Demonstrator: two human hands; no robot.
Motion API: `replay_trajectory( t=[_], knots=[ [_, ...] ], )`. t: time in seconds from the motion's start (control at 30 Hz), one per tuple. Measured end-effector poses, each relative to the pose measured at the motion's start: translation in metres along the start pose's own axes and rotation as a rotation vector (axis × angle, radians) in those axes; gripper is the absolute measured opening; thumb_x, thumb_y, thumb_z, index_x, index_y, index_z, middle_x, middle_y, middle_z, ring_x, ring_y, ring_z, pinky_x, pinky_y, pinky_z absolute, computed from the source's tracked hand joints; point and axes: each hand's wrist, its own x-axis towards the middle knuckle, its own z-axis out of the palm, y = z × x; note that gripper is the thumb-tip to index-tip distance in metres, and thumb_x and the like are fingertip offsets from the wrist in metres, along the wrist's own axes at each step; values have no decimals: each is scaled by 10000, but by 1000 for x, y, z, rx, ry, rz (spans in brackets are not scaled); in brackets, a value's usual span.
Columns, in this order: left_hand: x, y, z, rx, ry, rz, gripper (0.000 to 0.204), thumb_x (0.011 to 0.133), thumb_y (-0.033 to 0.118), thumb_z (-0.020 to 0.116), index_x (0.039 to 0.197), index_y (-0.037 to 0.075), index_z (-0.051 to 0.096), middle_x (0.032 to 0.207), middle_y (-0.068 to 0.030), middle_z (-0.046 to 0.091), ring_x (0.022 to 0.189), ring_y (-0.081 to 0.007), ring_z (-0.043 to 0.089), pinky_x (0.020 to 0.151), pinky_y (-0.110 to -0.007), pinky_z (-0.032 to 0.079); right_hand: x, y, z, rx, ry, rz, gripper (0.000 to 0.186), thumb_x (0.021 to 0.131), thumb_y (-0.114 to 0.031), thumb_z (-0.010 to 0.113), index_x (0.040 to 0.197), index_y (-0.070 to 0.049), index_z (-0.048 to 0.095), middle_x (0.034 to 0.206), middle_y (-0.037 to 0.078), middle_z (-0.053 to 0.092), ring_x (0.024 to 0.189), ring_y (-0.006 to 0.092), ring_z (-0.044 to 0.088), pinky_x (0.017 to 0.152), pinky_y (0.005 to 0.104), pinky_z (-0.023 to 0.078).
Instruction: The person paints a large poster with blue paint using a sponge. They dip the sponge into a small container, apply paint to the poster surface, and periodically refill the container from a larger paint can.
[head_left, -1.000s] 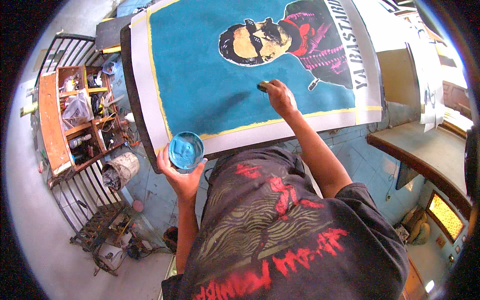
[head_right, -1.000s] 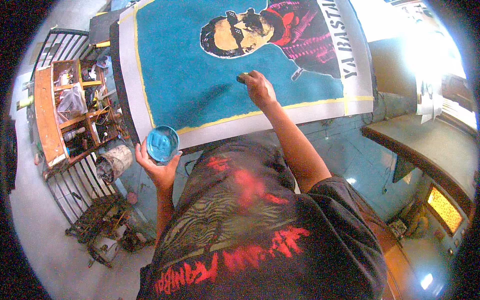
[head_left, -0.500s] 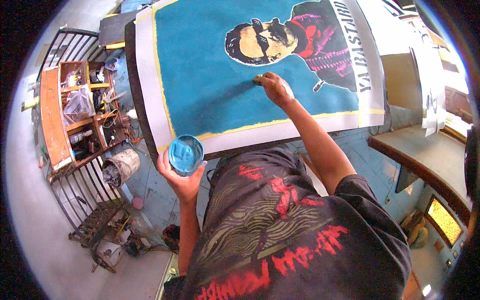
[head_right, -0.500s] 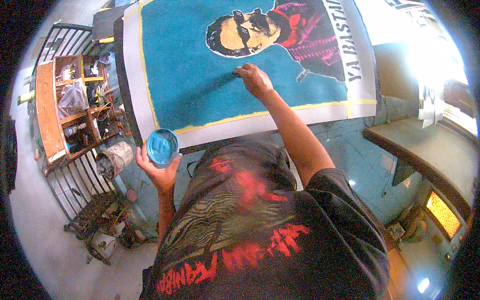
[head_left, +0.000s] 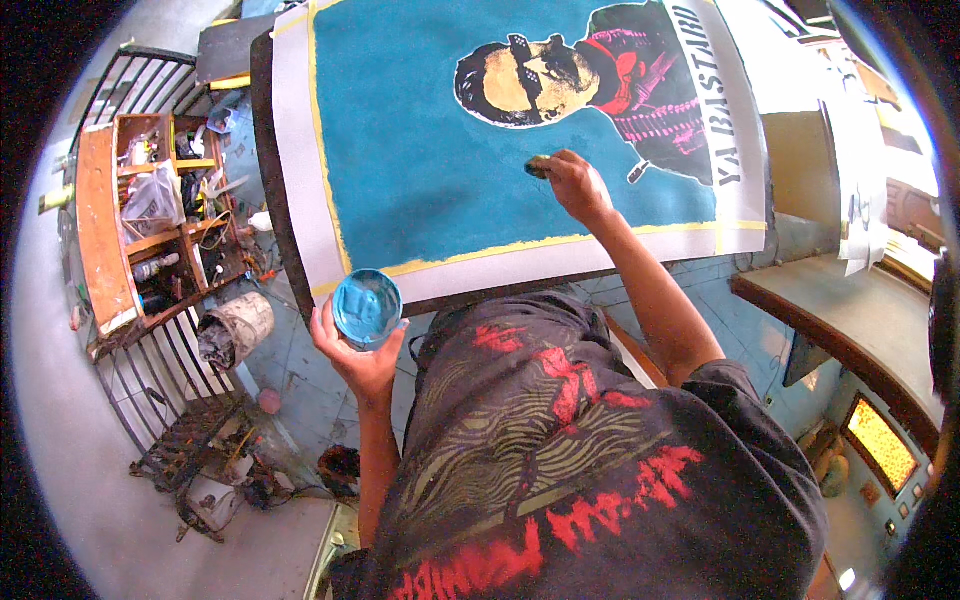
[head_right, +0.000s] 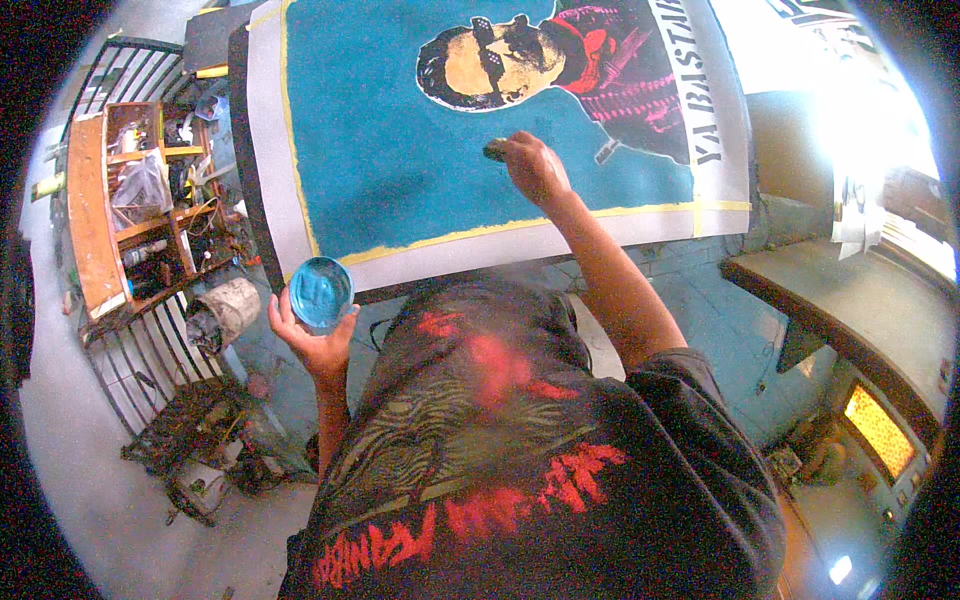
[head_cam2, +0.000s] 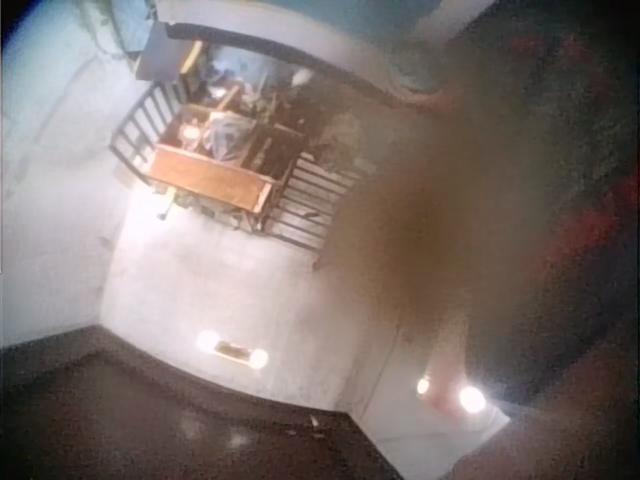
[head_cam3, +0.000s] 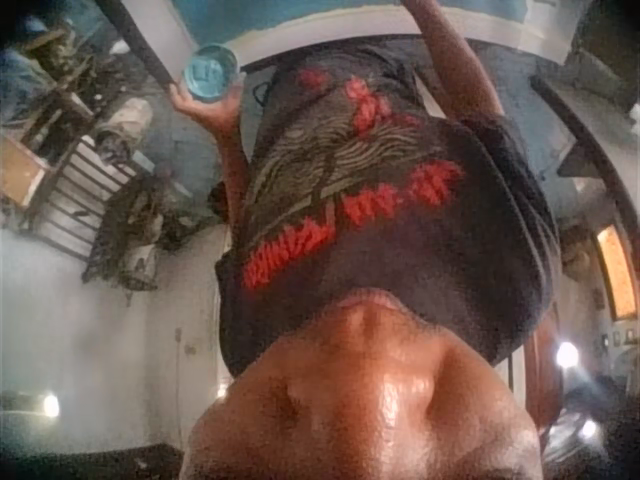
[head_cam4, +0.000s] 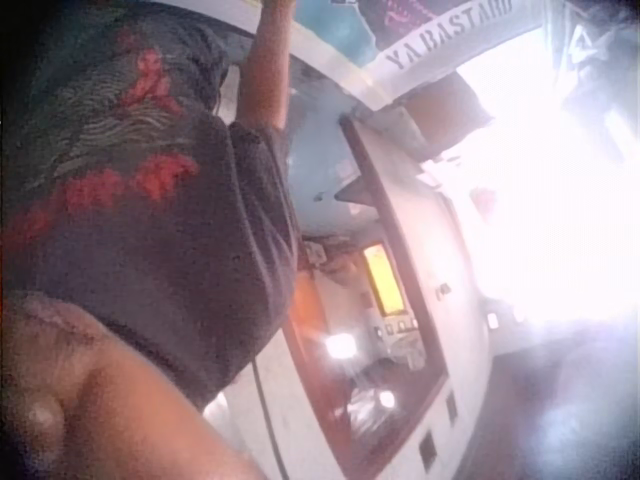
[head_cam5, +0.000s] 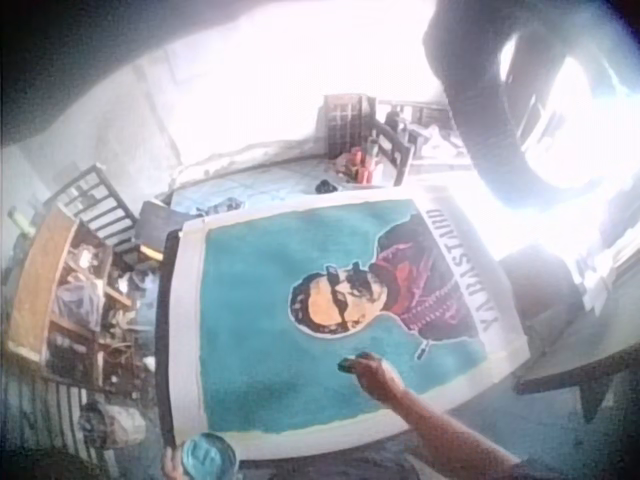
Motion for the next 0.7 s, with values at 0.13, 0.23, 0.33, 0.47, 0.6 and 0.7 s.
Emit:
replay_trajectory(
  t=[0.13,0.23,0.33,0.47,0.6,0.7],
  knots=[
    [6,5,2,-1,-10,-2,1129,628,75,899,1453,29,131,1409,-235,408,1273,-343,453,1103,-481,339,-34,-6,14,-29,3,46,249,899,-84,519,1053,-163,697,903,140,616,852,357,644,735,459,536],
    [7,2,1,0,-36,-9,1165,617,105,914,1461,35,113,1431,-230,383,1290,-344,438,1109,-479,343,-44,-9,23,5,57,25,248,900,-78,509,1064,-139,683,910,137,621,887,355,641,750,447,538],
    [8,3,0,22,-52,10,1153,616,86,908,1455,29,120,1416,-229,398,1282,-342,443,1109,-479,337,-42,-17,44,11,69,62,248,896,-80,516,1073,-138,680,958,133,635,948,353,634,789,437,538],
    [10,7,0,53,-48,8,1148,610,67,906,1452,24,128,1411,-230,408,1276,-343,450,1111,-483,333,-32,-47,61,44,-57,28,272,889,-85,531,1113,-146,673,1047,132,640,1013,347,631,838,443,537],
    [8,6,-3,73,-47,10,1153,603,71,910,1453,21,131,1425,-235,397,1293,-348,440,1114,-484,337,-26,-72,70,87,16,-39,272,878,-75,542,1114,-122,668,1056,134,632,996,344,630,827,430,539],
    [8,5,-5,87,-66,2,1152,607,63,905,1456,24,127,1429,-234,394,1294,-348,439,1117,-483,336,-27,-78,77,80,-12,-52,277,875,-50,532,1106,-106,674,1022,134,635,973,341,631,815,426,536]
  ],
)
